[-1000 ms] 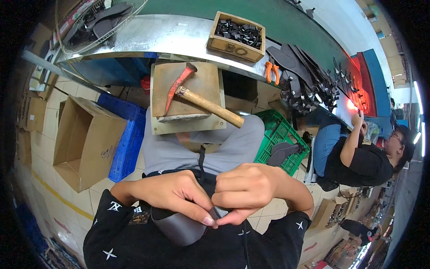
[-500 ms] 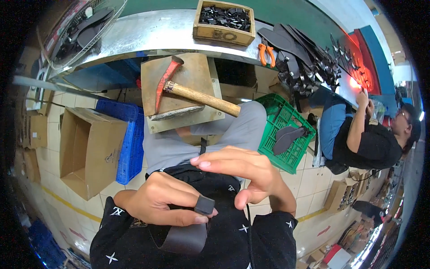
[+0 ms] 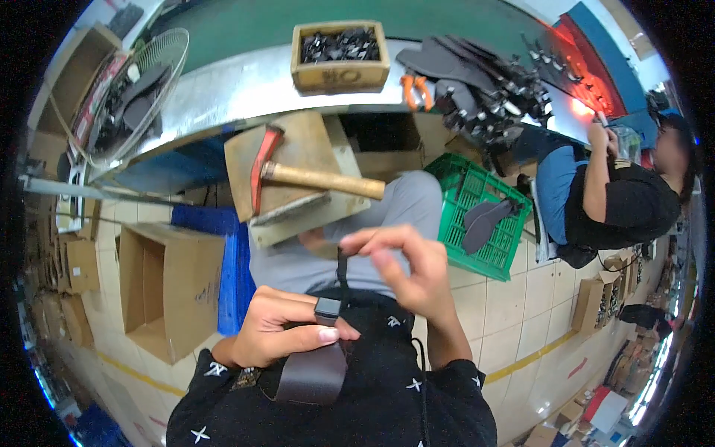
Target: Hammering and trimming shoe components for assembly at a manufacturing workstation.
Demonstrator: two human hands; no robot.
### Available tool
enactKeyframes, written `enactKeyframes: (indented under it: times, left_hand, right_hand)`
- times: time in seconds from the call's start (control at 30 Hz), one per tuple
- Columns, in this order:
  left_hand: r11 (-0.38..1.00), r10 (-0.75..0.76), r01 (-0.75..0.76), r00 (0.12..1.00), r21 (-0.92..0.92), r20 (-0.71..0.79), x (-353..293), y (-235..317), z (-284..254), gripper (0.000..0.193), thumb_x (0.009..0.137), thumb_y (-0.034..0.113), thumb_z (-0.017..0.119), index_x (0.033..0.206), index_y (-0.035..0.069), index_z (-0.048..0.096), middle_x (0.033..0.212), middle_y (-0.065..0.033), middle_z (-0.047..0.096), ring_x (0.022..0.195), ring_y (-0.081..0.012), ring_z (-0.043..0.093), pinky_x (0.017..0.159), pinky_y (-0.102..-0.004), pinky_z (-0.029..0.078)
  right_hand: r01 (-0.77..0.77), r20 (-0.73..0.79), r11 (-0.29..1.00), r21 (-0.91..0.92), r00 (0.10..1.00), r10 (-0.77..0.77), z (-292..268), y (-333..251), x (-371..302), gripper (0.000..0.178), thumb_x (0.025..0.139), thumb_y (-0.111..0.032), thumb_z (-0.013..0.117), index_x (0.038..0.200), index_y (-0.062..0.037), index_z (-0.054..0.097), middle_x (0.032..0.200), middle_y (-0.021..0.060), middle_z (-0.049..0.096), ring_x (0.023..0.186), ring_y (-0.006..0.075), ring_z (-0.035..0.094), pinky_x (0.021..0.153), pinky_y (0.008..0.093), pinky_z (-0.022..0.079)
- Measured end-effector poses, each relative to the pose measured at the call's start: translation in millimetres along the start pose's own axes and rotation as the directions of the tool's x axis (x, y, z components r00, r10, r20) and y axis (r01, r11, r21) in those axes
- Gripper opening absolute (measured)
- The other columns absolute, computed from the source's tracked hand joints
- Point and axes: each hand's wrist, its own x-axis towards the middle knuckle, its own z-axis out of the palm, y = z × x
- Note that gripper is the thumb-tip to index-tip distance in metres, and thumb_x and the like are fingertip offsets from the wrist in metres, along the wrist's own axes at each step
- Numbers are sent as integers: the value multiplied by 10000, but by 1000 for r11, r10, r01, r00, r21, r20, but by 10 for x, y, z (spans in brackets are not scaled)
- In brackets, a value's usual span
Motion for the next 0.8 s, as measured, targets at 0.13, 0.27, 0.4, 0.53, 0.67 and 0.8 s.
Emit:
enactKeyframes:
  times: [0.13, 0.27, 0.4, 0.53, 0.67, 0.8]
  left_hand:
    - [998, -38, 41, 997, 47, -64, 7, -28, -55, 175, 905, 126, 673, 860, -35, 724, 602, -75, 490, 564, -121, 487, 544, -276, 376]
    - [989, -139, 147, 967, 23, -215, 17, 80, -79, 288, 896, 132, 675, 681, -56, 632, 629, -70, 586, 611, -68, 518, 557, -261, 382]
    - [993, -102, 116, 946, 30, -308, 50, 104, -62, 311, 893, 151, 677, 679, -58, 593, 656, -77, 590, 623, -77, 520, 562, -265, 385]
    - [984, -96, 134, 952, 115, -289, -2, -23, -148, 304, 897, 209, 664, 767, -60, 608, 687, -77, 528, 662, -123, 509, 599, -281, 390]
    - [994, -70, 87, 969, 62, -236, -57, -11, -190, 284, 954, 234, 569, 897, -42, 605, 867, -106, 561, 791, -189, 547, 708, -297, 417]
    - [998, -20, 25, 996, 55, -86, 16, 27, -187, 252, 984, 207, 511, 955, -24, 608, 909, -123, 558, 864, -243, 564, 774, -316, 428]
  right_hand:
    - [-100, -351, 861, -499, 932, -95, -452, 431, 577, 329, 1001, -197, 543, 815, 31, 690, 728, 45, 669, 613, 80, 545, 544, 253, 426]
    - [-156, -201, 258, -954, 967, -159, -880, 1225, 1464, 358, 921, -357, 626, 993, -7, 617, 975, 179, 652, 894, 368, 637, 732, 437, 512]
    - [-147, -158, 71, -987, 968, -192, -907, 1907, 2013, 371, 901, -373, 634, 987, -13, 605, 948, 171, 631, 880, 369, 641, 737, 498, 530]
    - [-196, -265, 632, -750, 964, -15, -1167, 1715, 1986, 416, 970, -395, 552, 929, -5, 691, 750, 124, 673, 657, 260, 637, 607, 377, 491]
    - [-205, -149, 855, 477, 940, 308, -753, 869, 1147, 402, 946, -354, 595, 1075, 25, 642, 979, 80, 646, 733, 92, 571, 624, 231, 451]
    - [-345, 311, 937, -59, 885, 345, -524, 172, 461, 193, 795, -151, 646, 691, 6, 603, 1135, 172, 627, 986, 214, 611, 723, 279, 515]
